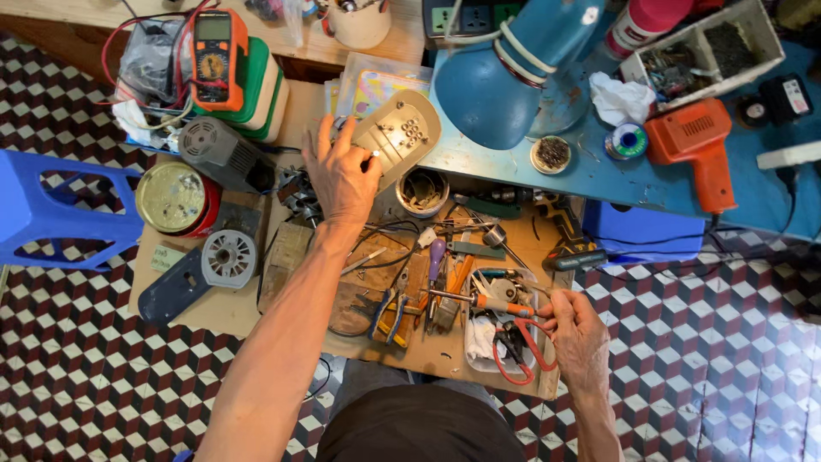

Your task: The person repairs a small electrical appliance on a cluttered workbench. They unscrew and open the appliance housing by hand, solder internal wires and connections with a soldering iron, cut and strip wires with pliers, then pick up a cordless drill and work on a part at the end.

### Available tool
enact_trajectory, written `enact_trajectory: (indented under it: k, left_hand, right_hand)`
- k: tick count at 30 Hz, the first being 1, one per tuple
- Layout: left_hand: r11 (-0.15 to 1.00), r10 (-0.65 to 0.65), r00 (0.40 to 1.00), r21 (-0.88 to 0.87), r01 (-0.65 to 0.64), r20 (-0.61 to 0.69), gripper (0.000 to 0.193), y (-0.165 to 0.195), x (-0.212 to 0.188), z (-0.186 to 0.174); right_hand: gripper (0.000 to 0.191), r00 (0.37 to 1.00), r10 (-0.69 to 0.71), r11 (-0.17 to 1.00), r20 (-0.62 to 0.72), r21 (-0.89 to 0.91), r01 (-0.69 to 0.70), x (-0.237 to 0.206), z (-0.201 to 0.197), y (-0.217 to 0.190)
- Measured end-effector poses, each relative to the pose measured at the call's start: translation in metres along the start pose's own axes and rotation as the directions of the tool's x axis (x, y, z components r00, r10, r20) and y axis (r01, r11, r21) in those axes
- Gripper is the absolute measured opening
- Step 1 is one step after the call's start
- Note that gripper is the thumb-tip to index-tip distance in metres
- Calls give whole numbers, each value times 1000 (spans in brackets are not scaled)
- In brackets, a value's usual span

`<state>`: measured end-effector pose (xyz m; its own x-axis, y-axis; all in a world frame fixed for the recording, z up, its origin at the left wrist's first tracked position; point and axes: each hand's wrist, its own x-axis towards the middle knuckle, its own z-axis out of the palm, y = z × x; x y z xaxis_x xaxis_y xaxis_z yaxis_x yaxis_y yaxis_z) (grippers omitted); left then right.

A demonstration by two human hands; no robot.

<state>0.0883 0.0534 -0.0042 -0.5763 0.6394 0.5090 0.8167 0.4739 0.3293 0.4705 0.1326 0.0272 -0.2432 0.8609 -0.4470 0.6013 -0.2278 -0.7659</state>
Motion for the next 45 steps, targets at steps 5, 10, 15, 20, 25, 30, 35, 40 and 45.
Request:
enact_trajectory:
  k: [5, 10, 15, 20, 25, 30, 35, 40, 45]
  left_hand:
    - [997, -76, 997, -6, 76, -18, 24, -2, 10, -7]
    - [998, -13, 994, -66, 6, -111, 65, 4, 10, -28]
    - [978, -118, 991, -165, 128, 70, 85, -4, 7, -36]
    - [980, -96, 993, -166, 105, 61, 97, -8, 12, -32]
    - [972, -144, 986, -177, 157, 85, 97, -9, 15, -30]
    - [979, -135, 990, -148, 138, 28, 97, -12, 14, -27]
    - [981, -119, 993, -159, 113, -25, 95, -16, 13, -24]
    - [977, -121, 993, -175, 119, -4, 94, -17, 12, -26]
    - [974, -110, 994, -200, 103, -22, 93, -18, 12, -29]
  right_hand:
    - [37, 991, -73, 996, 111, -32, 77, 17, 35, -45]
    - [34, 953, -221, 957, 207, -144, 253, 21, 73, -107]
    - [26, 820, -488, 833, 298, -121, 540, 44, 133, -163]
    - [20, 574, -753, 568, 322, -124, 814, 78, 187, -205]
    - [24, 490, -724, 429, 486, -239, 871, 101, 214, -223]
    - [19, 456, -676, 320, 578, -328, 889, 107, 222, -227]
    - [19, 485, -615, 360, 622, -325, 874, 111, 230, -228]
    - [17, 446, -622, 312, 644, -319, 895, 116, 231, -226]
    - [13, 330, -698, 218, 636, -250, 943, 114, 231, -229]
